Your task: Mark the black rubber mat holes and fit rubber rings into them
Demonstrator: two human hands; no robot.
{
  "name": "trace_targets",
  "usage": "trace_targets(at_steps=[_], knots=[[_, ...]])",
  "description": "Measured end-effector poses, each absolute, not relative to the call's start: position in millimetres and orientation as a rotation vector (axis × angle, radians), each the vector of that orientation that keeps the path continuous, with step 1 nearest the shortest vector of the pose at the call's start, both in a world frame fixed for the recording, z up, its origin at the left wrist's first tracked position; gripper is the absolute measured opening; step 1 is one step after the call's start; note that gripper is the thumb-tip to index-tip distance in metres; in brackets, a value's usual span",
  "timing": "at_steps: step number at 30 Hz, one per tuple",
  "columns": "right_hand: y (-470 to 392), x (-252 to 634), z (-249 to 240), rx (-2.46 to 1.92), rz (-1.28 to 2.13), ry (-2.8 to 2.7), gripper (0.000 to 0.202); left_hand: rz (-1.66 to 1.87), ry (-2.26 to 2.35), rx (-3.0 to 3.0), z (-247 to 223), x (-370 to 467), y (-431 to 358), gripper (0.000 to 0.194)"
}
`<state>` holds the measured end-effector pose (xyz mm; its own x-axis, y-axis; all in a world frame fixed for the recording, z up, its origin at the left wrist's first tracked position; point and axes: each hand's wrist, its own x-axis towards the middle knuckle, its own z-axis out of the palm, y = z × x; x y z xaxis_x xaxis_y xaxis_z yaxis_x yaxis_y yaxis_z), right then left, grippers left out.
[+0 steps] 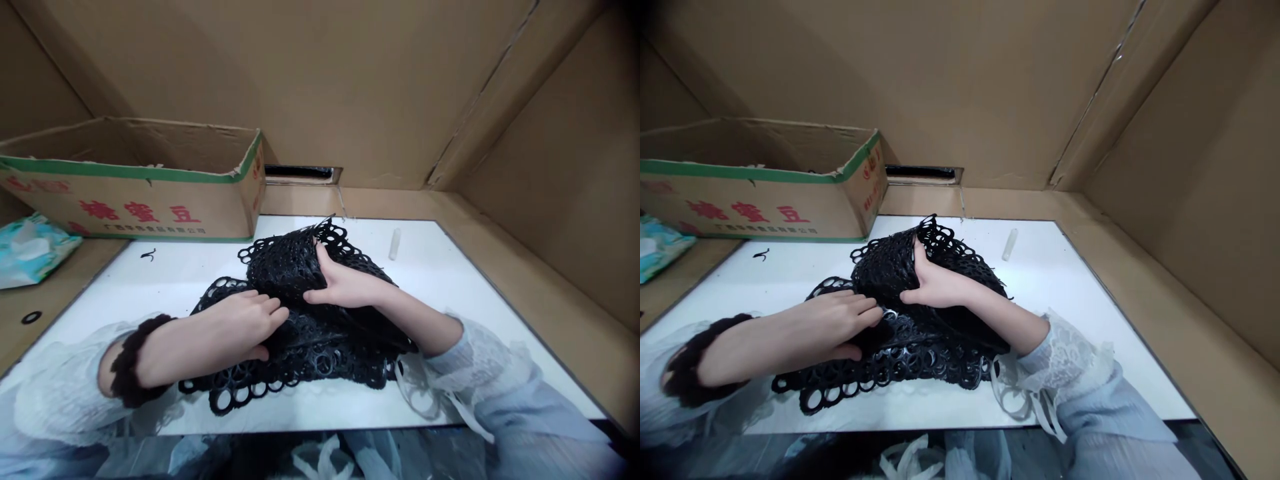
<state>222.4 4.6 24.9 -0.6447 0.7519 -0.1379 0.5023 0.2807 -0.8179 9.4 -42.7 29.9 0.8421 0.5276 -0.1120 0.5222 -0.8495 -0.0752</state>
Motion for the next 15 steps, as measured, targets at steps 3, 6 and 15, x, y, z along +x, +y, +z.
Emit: trace_targets(at_steps=[3,6,15], knots=[[4.4,222.2,24.8,-1.155,1.300,-2.286,0.109,0.205,-0.873,-3.051,30.5,5.0,-40.8,0.023],[5.0,222.7,23.8,-1.135,1.318,-2.285,0.109,0.169,-0.857,-3.127,34.8,-0.6,-39.9,0.014],[0.6,221.4,23.4,-1.163,1.276,-2.368,0.135,-0.122,-0.865,-2.631,46.2,9.6,-37.9,0.017]])
